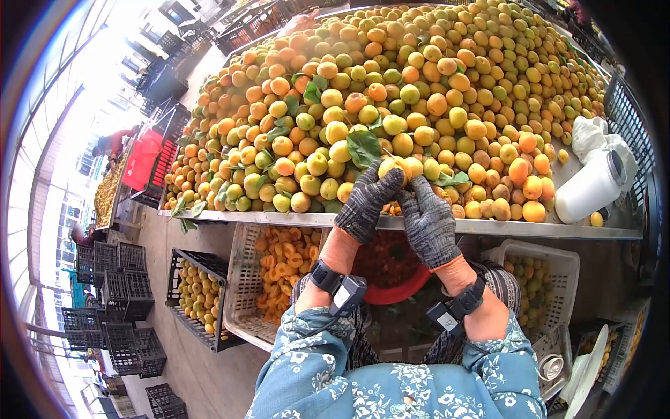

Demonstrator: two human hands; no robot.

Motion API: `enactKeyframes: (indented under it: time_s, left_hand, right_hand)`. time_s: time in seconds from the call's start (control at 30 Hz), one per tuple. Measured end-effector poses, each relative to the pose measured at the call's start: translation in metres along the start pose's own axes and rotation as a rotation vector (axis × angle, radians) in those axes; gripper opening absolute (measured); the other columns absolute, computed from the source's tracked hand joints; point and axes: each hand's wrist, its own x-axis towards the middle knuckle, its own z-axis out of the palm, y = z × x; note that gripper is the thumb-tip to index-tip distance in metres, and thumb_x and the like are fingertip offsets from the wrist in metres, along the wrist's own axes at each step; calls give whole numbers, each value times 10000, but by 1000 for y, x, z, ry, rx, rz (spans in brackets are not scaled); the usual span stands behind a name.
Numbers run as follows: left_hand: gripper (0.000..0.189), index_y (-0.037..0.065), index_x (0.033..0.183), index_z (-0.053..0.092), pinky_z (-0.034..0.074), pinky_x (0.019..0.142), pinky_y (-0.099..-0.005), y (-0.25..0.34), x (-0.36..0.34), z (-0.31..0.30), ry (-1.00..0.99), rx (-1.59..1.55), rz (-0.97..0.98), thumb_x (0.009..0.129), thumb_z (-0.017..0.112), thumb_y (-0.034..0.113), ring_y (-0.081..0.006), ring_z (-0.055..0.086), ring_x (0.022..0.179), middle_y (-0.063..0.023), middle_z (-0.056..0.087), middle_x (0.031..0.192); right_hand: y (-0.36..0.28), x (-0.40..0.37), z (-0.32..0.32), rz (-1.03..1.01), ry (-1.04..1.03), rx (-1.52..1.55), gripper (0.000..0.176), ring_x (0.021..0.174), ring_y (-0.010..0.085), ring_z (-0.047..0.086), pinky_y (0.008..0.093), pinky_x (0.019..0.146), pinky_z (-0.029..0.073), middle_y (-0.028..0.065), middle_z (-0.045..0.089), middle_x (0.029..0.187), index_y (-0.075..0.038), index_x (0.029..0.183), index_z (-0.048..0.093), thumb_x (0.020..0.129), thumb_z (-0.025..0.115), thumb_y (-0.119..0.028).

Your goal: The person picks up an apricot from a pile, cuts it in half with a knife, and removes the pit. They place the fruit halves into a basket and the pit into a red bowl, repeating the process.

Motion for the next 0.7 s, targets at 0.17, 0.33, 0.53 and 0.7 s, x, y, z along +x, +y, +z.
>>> enactKeyframes:
  time_s: [0.17, 0.33, 0.53, 0.7]
  left_hand:
    - [442, 5, 1187, 542, 513, 794, -254, 3, 1, 4, 43, 47, 107, 866, 696, 268, -115, 580, 895, -42, 587, 1029]
    - [398, 11, 1180, 546, 500, 794, -256, -21, 9, -5, 96, 62, 72, 910, 638, 287, -117, 559, 912, -44, 579, 1037]
    - [365, 15, 1159, 577, 438, 819, -244, -20, 7, 0, 196, 6, -41, 965, 547, 323, -95, 499, 899, -19, 585, 1033]
    - [436, 13, 1165, 575, 462, 801, -259, -27, 12, -3, 270, 77, 5, 935, 580, 383, -104, 539, 882, -24, 608, 993]
  right_hand:
    - [-6, 1, -1, -2, 7, 11, 218, 776, 402, 627, 491, 672, 476, 194, 656, 820, -75, 1030, 577, 891, 580, -242]
    - [3, 1, 3, 54, -37, -169, 234, 767, 404, 628, 491, 681, 478, 196, 656, 808, -83, 1042, 581, 894, 570, -264]
    - [2, 1, 0, 60, -150, -406, 316, 785, 384, 639, 472, 685, 489, 205, 657, 822, -74, 1135, 567, 916, 535, -299]
    - [3, -4, 4, 107, -187, -381, 363, 739, 379, 639, 482, 669, 484, 186, 658, 766, -117, 1188, 550, 920, 515, -359]
